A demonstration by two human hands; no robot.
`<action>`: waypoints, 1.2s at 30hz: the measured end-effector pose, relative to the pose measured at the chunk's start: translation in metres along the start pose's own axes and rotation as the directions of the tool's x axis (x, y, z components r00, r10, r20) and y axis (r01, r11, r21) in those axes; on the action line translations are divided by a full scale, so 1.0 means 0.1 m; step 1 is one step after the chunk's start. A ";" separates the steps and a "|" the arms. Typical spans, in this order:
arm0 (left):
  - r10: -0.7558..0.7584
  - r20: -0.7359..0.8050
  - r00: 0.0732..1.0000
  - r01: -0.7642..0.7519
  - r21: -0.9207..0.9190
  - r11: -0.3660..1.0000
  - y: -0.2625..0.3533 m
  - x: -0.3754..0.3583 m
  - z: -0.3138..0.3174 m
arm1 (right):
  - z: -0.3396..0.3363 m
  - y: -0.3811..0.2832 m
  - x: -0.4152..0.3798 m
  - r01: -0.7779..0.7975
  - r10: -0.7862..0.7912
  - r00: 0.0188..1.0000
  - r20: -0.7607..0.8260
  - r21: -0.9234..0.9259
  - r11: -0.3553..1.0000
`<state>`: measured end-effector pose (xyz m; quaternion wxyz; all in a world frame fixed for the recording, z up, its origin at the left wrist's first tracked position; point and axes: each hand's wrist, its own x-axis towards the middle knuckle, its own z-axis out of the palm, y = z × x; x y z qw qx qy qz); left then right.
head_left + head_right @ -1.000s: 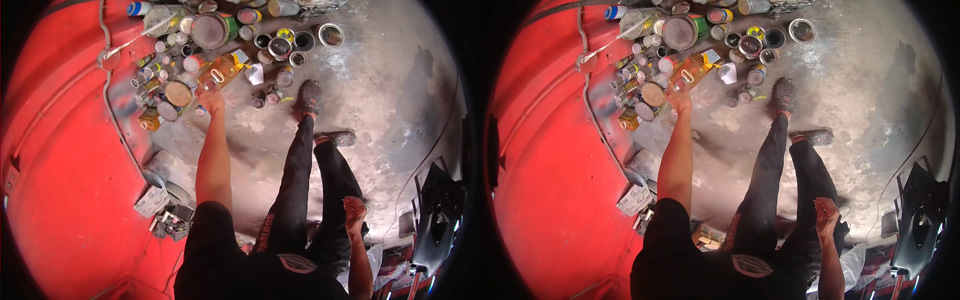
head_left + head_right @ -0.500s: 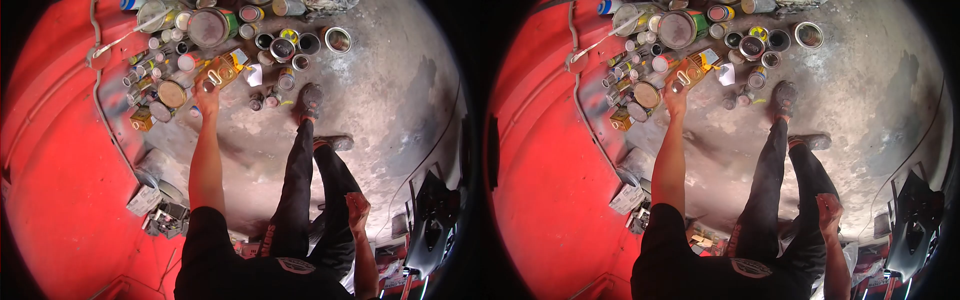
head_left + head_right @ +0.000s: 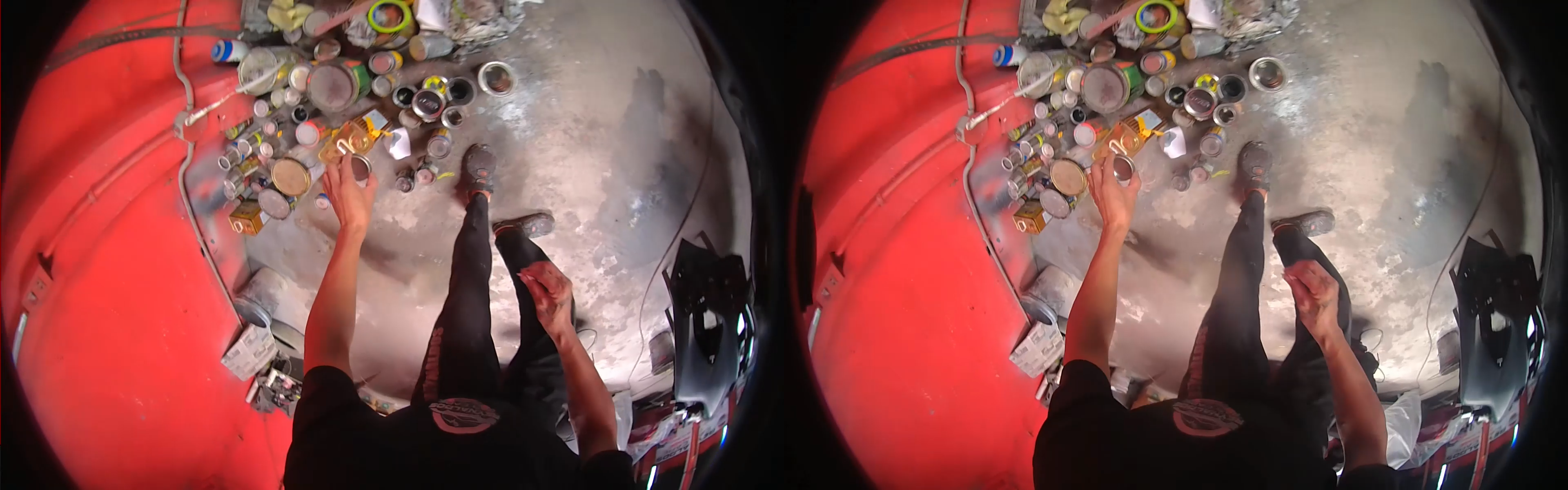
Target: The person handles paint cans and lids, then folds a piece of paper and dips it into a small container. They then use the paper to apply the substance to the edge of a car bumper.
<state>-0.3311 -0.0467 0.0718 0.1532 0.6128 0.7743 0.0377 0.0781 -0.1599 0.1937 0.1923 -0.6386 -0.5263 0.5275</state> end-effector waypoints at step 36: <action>0.935 0.239 -0.262 -0.934 -0.306 -0.184 6.23 -3.38 -3.17 | -2.69 -0.86 -3.65 0.477 0.390 0.695 -0.604 0.793 0.378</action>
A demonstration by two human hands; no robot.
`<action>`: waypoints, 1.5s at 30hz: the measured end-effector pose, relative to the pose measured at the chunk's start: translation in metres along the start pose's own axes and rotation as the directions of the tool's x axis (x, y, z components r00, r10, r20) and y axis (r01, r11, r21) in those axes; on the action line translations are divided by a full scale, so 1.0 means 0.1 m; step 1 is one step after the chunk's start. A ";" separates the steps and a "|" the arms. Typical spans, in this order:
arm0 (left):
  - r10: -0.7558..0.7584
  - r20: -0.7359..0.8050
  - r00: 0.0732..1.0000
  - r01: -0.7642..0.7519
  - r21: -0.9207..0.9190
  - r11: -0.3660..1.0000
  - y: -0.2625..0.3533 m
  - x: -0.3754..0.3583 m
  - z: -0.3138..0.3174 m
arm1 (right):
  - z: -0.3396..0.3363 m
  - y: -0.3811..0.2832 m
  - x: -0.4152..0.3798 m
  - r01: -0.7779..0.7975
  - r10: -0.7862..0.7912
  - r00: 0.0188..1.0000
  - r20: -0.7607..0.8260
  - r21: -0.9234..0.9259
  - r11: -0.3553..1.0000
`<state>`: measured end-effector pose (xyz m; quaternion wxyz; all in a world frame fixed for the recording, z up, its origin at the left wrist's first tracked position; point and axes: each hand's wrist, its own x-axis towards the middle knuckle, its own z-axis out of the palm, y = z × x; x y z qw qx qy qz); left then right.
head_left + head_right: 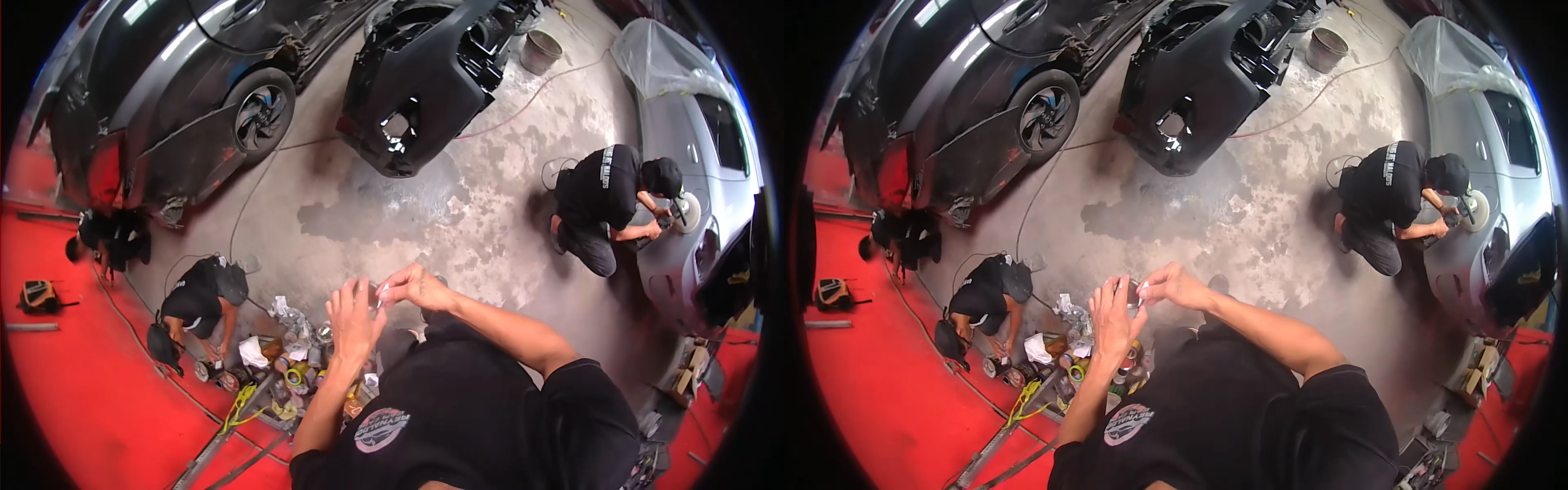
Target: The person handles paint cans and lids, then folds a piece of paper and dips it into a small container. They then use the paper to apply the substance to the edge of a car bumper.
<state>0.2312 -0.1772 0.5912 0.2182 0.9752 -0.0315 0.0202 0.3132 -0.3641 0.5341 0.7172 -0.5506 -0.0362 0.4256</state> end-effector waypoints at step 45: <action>0.598 0.207 0.774 0.439 -0.856 -0.272 2.03 4.39 1.52 | -3.08 -2.67 -0.61 0.361 -0.118 0.742 -0.660 0.244 0.900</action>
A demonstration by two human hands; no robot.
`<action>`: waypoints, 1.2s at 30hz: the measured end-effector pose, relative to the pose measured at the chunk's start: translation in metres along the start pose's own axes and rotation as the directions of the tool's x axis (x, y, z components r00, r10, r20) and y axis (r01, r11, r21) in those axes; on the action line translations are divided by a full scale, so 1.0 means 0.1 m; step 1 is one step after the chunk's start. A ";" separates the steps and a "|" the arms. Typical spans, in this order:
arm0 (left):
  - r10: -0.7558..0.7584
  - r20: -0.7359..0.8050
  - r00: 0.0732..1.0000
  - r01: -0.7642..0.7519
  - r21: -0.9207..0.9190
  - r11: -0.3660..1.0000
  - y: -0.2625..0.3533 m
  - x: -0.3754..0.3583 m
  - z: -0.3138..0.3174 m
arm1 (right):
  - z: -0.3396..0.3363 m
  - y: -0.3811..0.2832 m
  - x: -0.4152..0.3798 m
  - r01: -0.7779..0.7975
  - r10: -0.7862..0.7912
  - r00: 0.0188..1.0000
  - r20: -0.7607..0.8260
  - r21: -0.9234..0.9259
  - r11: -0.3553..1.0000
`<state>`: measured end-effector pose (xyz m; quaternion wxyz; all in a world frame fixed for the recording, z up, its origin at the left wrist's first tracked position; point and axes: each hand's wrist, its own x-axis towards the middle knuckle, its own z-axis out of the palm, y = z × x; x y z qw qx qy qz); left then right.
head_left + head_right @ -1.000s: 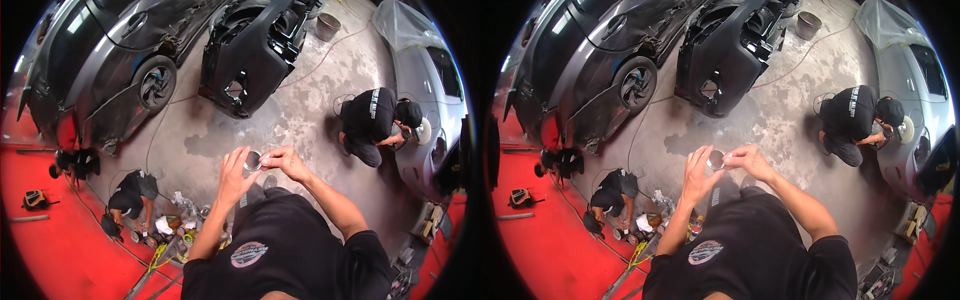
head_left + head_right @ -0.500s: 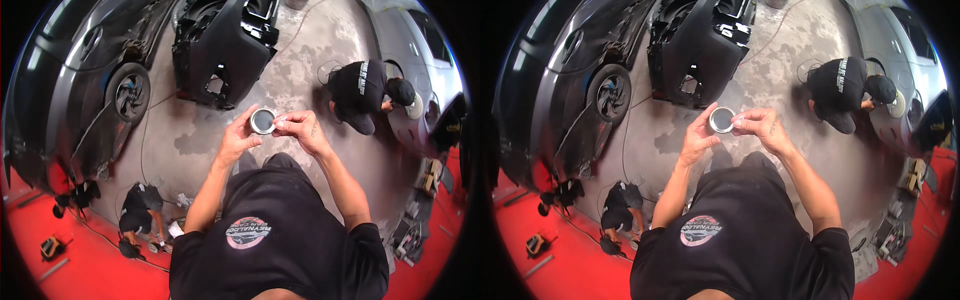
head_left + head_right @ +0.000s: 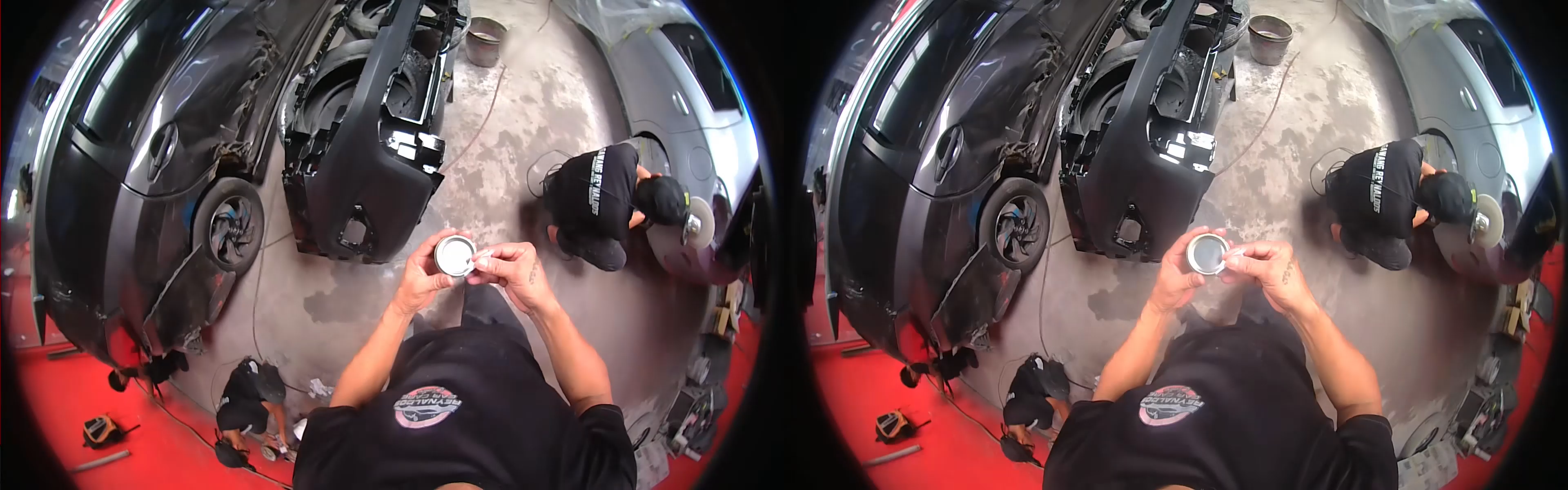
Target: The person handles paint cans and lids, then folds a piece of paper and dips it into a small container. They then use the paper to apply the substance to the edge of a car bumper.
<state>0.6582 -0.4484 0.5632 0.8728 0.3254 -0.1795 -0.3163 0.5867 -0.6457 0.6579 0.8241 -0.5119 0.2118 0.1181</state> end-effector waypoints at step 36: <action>0.188 -0.184 0.965 -0.208 -0.099 0.973 -0.16 3.19 -0.54 | -1.07 -2.40 2.68 0.522 -0.404 0.853 0.331 -0.546 0.656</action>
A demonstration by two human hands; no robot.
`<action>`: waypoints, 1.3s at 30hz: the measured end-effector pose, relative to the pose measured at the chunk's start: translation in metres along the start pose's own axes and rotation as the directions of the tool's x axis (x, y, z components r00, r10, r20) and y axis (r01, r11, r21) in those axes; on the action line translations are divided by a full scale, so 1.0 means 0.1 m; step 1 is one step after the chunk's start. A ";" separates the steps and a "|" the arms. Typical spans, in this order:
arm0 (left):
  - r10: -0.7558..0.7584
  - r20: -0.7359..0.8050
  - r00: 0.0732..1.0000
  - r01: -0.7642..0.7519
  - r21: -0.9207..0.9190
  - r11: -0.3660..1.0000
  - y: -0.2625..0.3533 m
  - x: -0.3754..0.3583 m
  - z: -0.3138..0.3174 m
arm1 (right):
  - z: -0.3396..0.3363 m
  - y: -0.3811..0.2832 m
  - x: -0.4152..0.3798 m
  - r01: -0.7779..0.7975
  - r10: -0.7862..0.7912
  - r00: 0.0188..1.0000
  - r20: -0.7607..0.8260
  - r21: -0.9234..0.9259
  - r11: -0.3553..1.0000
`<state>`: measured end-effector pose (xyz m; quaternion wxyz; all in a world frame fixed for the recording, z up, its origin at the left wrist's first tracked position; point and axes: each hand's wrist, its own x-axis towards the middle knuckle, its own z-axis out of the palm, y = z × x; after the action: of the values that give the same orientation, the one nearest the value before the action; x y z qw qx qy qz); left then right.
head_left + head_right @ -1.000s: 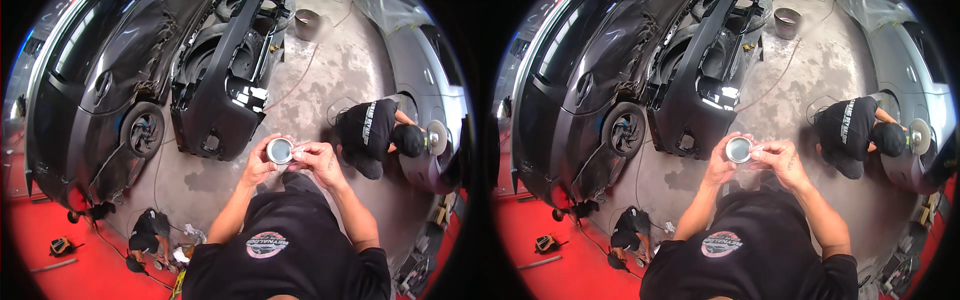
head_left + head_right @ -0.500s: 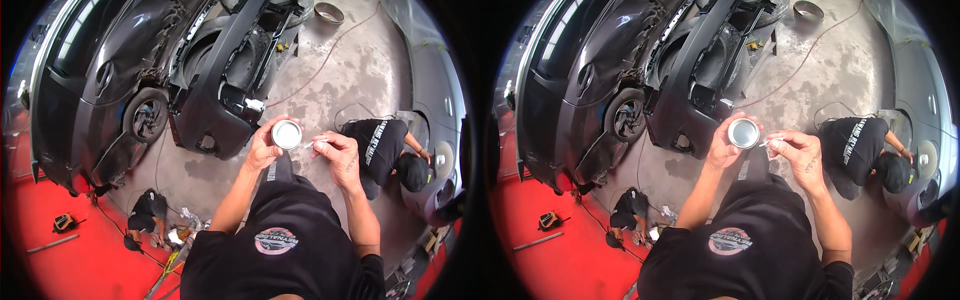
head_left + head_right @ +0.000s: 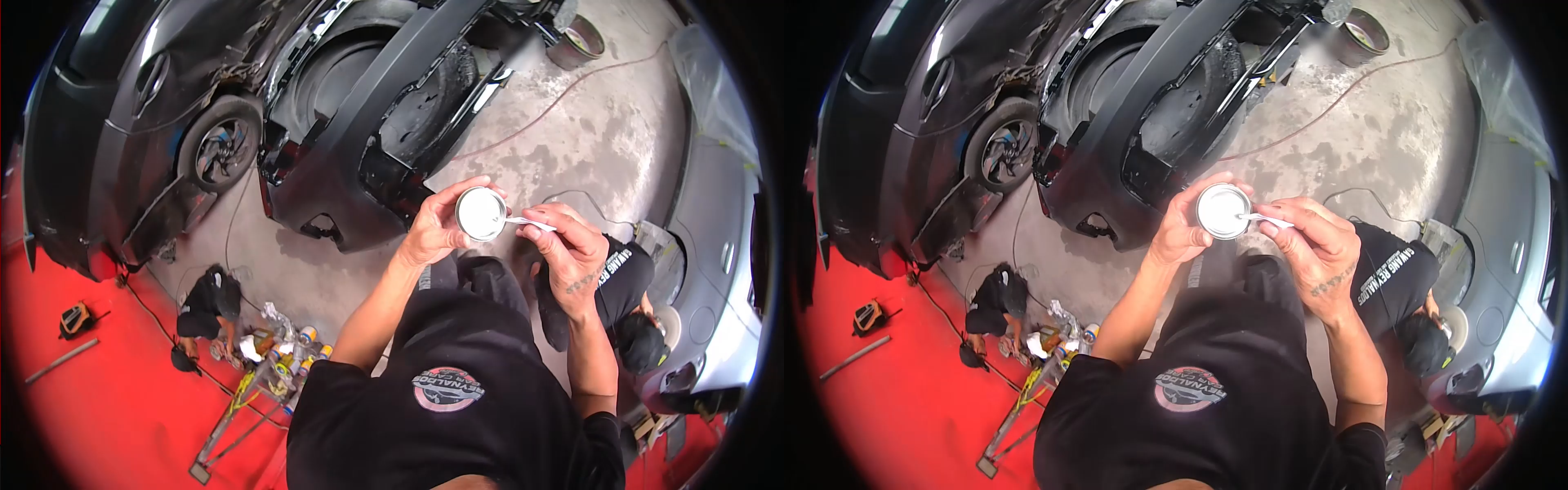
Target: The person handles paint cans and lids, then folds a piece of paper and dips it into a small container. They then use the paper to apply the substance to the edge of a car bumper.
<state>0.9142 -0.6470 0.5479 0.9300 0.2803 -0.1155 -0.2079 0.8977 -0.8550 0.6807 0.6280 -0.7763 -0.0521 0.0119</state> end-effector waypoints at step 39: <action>0.436 -0.318 0.842 -0.433 0.082 0.898 -0.07 0.03 -1.50 | 1.32 1.38 1.53 0.625 -0.509 0.768 0.389 -0.281 0.728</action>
<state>0.9640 -0.5825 0.4218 0.9578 0.2809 -0.0202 0.0580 1.0475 -0.7404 0.5257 0.4164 -0.8217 -0.3804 -0.0818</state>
